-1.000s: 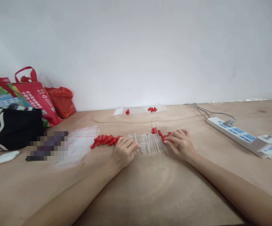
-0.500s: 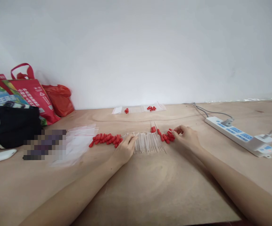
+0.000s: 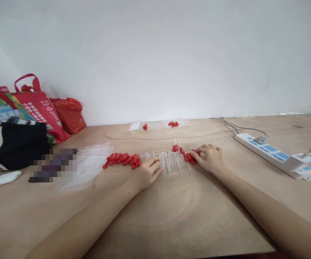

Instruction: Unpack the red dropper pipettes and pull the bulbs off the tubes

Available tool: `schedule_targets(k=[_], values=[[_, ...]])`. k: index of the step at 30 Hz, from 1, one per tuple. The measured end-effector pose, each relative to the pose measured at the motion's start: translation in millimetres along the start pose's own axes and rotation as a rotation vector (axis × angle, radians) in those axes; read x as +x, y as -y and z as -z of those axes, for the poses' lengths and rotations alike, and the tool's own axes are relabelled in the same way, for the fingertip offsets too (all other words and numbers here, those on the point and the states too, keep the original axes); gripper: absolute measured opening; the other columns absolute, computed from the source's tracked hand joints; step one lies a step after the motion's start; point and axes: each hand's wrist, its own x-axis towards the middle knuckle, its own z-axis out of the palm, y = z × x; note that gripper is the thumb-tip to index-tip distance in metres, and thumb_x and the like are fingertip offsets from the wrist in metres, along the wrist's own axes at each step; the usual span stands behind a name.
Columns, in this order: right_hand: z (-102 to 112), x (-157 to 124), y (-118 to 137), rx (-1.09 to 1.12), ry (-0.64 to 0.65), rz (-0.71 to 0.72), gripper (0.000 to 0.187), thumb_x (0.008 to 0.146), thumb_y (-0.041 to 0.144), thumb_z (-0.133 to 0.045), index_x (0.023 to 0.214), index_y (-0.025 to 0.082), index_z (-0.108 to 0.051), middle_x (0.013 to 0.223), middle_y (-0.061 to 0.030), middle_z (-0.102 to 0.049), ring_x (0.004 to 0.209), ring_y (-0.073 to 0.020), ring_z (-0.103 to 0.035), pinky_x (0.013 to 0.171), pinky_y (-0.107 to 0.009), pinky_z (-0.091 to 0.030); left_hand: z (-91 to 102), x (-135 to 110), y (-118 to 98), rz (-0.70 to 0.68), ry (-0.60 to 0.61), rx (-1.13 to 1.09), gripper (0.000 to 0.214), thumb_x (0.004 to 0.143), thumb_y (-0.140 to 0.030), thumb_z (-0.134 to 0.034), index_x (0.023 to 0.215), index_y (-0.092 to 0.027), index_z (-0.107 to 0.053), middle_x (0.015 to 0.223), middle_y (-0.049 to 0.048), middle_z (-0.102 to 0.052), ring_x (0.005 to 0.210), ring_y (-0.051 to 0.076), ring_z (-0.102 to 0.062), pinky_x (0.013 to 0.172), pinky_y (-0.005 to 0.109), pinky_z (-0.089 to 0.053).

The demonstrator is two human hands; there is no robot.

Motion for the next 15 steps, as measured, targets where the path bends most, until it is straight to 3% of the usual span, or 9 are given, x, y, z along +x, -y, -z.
schedule_targets(k=[6, 11, 15], values=[[0.8, 9.3, 9.9, 0.006, 0.014, -0.018, 0.032, 0.078, 0.042, -0.043, 0.066, 0.022, -0.065, 0.074, -0.0040, -0.062, 0.079, -0.0188, -0.048, 0.074, -0.035, -0.021, -0.1, -3.2, 1.1, 0.026, 0.026, -0.072, 0.036, 0.076, -0.041, -0.056, 0.097, -0.012, -0.057, 0.099, 0.0130, -0.059, 0.091, 0.021, -0.058, 0.079, 0.033, -0.051], [3.6, 38.6, 33.5, -0.094, 0.334, -0.174, 0.025, 0.076, 0.038, -0.044, 0.075, 0.023, -0.064, 0.081, -0.0051, -0.065, 0.089, -0.0230, -0.051, 0.079, -0.040, -0.025, 4.0, -2.0, -0.4, 0.049, 0.077, -0.096, 0.036, 0.078, -0.039, -0.054, 0.100, -0.011, -0.057, 0.103, 0.0144, -0.058, 0.096, 0.023, -0.056, 0.082, 0.035, -0.050], [-1.8, 59.0, 45.6, -0.108, 0.573, -0.295, 0.034, 0.076, 0.039, -0.043, 0.060, 0.017, -0.063, 0.054, -0.0061, -0.062, 0.065, -0.0197, -0.058, 0.077, -0.040, -0.033, 6.6, -2.3, 0.0, 0.070, 0.098, -0.085, 0.031, 0.079, -0.035, -0.052, 0.098, -0.011, -0.058, 0.104, 0.0143, -0.057, 0.097, 0.023, -0.055, 0.082, 0.036, -0.049]])
